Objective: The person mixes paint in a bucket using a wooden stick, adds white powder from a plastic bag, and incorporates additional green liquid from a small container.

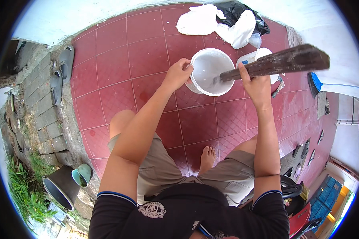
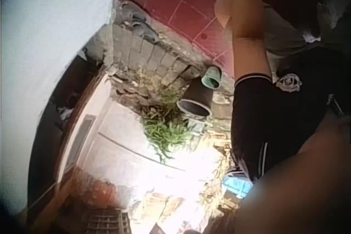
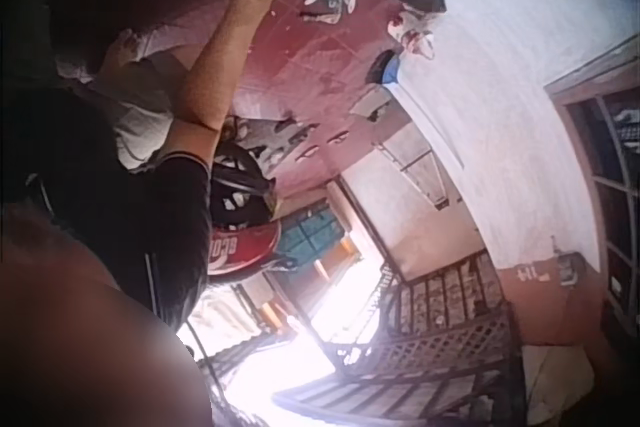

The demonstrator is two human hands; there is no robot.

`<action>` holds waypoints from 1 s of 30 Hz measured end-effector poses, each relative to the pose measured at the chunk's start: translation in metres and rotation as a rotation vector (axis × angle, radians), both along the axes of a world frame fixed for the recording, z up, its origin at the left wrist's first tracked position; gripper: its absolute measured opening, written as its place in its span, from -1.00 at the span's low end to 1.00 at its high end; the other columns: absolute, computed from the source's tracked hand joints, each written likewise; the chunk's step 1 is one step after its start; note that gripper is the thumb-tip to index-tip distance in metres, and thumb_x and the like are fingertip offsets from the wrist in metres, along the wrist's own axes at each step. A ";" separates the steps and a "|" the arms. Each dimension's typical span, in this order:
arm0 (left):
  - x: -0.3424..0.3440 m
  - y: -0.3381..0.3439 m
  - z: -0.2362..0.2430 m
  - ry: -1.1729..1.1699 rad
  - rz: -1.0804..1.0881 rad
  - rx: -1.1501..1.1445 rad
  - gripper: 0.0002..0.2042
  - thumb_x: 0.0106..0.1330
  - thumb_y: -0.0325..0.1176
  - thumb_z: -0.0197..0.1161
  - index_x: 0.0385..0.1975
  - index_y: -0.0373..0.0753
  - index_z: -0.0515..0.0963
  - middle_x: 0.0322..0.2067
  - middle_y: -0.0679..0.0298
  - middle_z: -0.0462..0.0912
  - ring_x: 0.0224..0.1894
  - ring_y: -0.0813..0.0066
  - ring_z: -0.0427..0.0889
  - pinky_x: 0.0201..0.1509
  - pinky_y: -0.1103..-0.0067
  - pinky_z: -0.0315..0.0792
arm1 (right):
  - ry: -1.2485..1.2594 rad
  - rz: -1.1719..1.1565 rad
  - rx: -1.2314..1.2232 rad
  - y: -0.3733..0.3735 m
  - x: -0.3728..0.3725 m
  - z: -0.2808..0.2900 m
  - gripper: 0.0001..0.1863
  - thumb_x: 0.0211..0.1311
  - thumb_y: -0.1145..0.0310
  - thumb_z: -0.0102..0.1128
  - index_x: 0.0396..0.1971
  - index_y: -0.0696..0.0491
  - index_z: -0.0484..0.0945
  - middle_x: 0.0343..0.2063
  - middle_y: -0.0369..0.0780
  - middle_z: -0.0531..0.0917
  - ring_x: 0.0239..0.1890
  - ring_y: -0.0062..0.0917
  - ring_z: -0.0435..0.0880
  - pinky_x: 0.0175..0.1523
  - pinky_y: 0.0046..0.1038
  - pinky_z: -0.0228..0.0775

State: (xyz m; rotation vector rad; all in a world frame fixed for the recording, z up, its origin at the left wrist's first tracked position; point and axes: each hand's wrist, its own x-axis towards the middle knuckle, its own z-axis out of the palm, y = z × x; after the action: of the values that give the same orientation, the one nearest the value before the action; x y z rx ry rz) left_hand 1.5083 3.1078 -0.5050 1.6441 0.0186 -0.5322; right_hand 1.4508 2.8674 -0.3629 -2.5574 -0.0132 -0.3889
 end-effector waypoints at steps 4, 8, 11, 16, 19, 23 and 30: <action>0.001 0.000 -0.002 0.001 -0.014 0.004 -0.65 0.39 -0.26 0.14 0.06 -0.35 0.50 -0.39 0.18 0.66 -0.49 0.47 0.72 -0.31 0.53 0.58 | 0.031 -0.014 0.053 0.012 0.004 -0.011 -0.61 0.34 0.06 0.26 -0.33 0.14 0.68 -0.40 -0.08 0.74 -0.36 -0.27 0.74 -0.20 -0.30 0.53; 0.002 0.003 -0.005 0.014 -0.016 0.000 -0.65 0.39 -0.25 0.15 0.06 -0.35 0.50 -0.40 0.17 0.66 -0.48 0.47 0.72 -0.30 0.53 0.58 | 0.208 0.047 0.198 0.027 0.000 -0.007 -0.62 0.31 0.08 0.30 -0.33 0.16 0.69 -0.44 -0.08 0.73 -0.42 -0.32 0.72 -0.23 -0.33 0.51; 0.001 0.001 -0.002 0.004 0.002 -0.006 -0.65 0.39 -0.26 0.15 0.06 -0.35 0.50 -0.41 0.18 0.66 -0.48 0.47 0.73 -0.30 0.53 0.59 | 0.203 0.060 0.228 0.014 -0.002 -0.003 -0.66 0.27 0.15 0.36 -0.39 0.18 0.70 -0.50 -0.09 0.71 -0.46 -0.33 0.70 -0.27 -0.32 0.48; 0.000 -0.001 0.002 0.022 -0.010 0.017 -0.64 0.39 -0.26 0.15 0.08 -0.34 0.49 -0.42 0.19 0.65 -0.48 0.46 0.73 -0.30 0.52 0.59 | -0.056 0.037 0.004 0.010 0.001 -0.003 -0.69 0.32 0.21 0.30 -0.45 0.19 0.69 -0.47 -0.12 0.72 -0.42 -0.26 0.71 -0.24 -0.31 0.50; 0.002 0.001 -0.001 0.005 -0.017 0.016 -0.63 0.39 -0.25 0.15 0.08 -0.34 0.49 -0.41 0.18 0.66 -0.48 0.46 0.73 -0.29 0.52 0.58 | 0.013 0.026 0.141 0.025 0.001 -0.009 -0.67 0.34 0.16 0.28 -0.39 0.17 0.70 -0.46 -0.12 0.73 -0.38 -0.28 0.72 -0.22 -0.33 0.51; 0.000 0.003 -0.003 0.007 -0.005 0.005 -0.64 0.39 -0.25 0.14 0.07 -0.34 0.50 -0.40 0.18 0.67 -0.48 0.46 0.73 -0.29 0.52 0.58 | 0.250 0.068 0.227 0.023 -0.003 0.003 -0.64 0.31 0.13 0.32 -0.39 0.19 0.70 -0.47 -0.11 0.72 -0.35 -0.31 0.73 -0.23 -0.33 0.49; 0.000 0.000 0.001 0.008 -0.012 0.013 -0.64 0.39 -0.24 0.13 0.07 -0.34 0.51 -0.43 0.20 0.65 -0.48 0.48 0.73 -0.30 0.52 0.58 | -0.029 0.034 -0.007 0.010 0.001 -0.005 -0.72 0.28 0.21 0.35 -0.39 0.16 0.69 -0.46 -0.11 0.73 -0.43 -0.29 0.73 -0.28 -0.31 0.51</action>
State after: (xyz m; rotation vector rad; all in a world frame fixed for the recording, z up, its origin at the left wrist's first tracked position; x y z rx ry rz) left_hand 1.5088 3.1078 -0.5041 1.6559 0.0184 -0.5495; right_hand 1.4520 2.8777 -0.3684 -2.5546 -0.0687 -0.4134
